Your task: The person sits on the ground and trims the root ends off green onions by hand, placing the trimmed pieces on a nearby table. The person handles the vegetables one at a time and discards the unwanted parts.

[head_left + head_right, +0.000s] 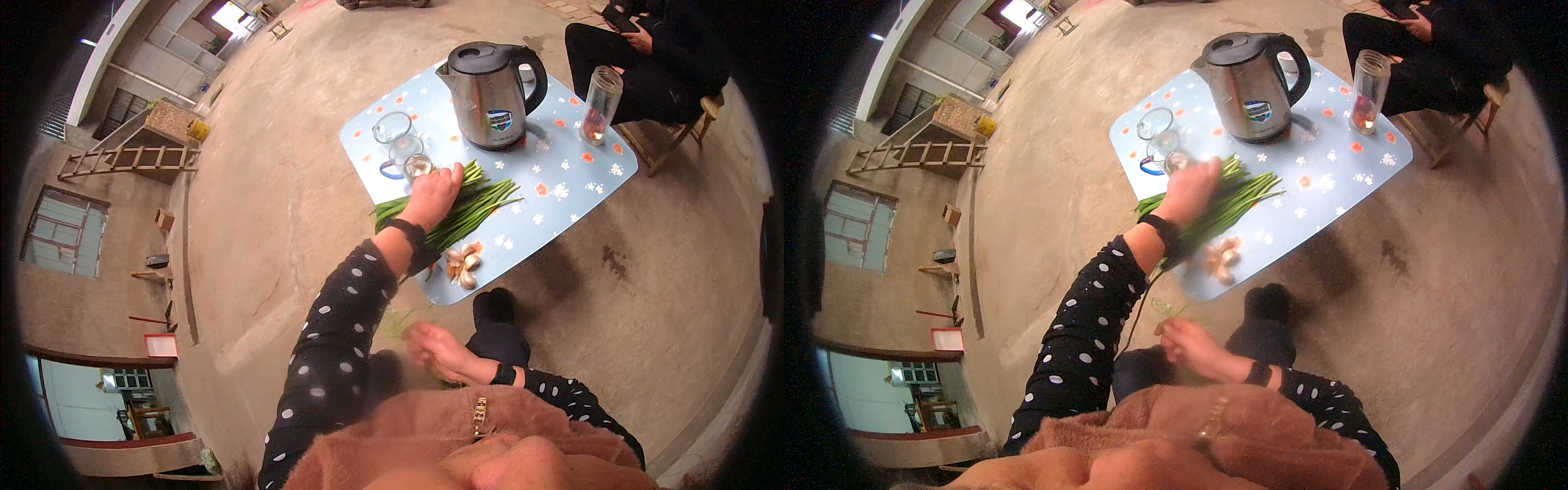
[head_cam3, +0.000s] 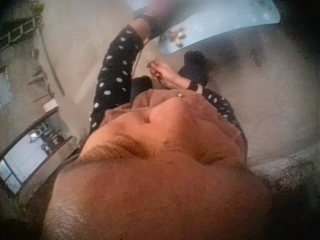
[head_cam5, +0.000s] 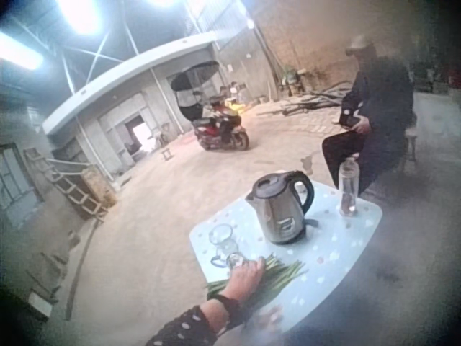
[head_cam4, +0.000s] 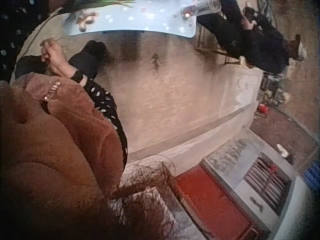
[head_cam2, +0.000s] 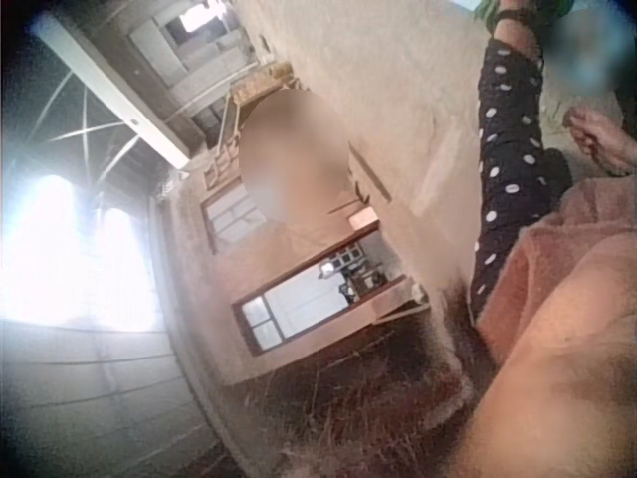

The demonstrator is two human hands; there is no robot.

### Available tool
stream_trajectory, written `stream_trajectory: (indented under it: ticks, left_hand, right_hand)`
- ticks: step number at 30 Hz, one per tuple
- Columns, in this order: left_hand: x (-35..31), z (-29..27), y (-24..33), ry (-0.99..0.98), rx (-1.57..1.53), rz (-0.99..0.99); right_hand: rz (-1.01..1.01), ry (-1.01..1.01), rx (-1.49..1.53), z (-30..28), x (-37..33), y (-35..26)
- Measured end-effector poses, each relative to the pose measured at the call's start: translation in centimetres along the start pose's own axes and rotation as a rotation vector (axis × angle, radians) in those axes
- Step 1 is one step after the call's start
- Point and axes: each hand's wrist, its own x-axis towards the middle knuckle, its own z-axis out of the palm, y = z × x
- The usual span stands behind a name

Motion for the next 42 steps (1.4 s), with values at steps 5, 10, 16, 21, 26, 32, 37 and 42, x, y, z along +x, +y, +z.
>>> stream_trajectory:
  ticks: [5, 10, 16, 21, 26, 32, 37, 42]
  left_hand:
    - [-0.1, -1.3, -0.1, 0.246, 0.063, 0.178]
    - [0.1, -1.6, -0.7, 0.281, 0.097, 0.177]
    - [-1.4, -2.3, -1.5, 0.252, 0.048, 0.218]
    - [-4.7, -3.3, -3.0, 0.414, 0.056, 0.157]
    - [-13.2, -6.4, -7.9, 0.282, 0.030, 0.064]
    - [-26.6, -13.6, -14.1, 0.006, 0.325, 0.026]
    - [-38.8, -20.7, -15.8, -0.221, 0.119, -0.153]
    - [-50.2, -25.7, -15.6, -0.415, 0.162, -0.296]
  right_hand:
    - [0.021, 0.000, -0.017, 0.0, -0.2, -0.2]
    - [0.043, -0.008, 0.021, 0.0, -0.4, -0.3]
    - [0.049, 0.021, 0.043, -0.1, -0.3, -0.1]
    - [-0.021, 0.034, -0.006, -0.1, 0.0, 0.1]
    - [-0.016, 0.133, -0.033, 0.8, -1.0, -0.1]
    - [-0.007, 0.158, -0.129, 1.4, -1.0, -0.9]
    - [-0.013, 0.210, -0.232, 0.7, -0.3, 0.3]
    - [-0.026, 0.149, -0.325, -1.7, 0.6, 1.4]
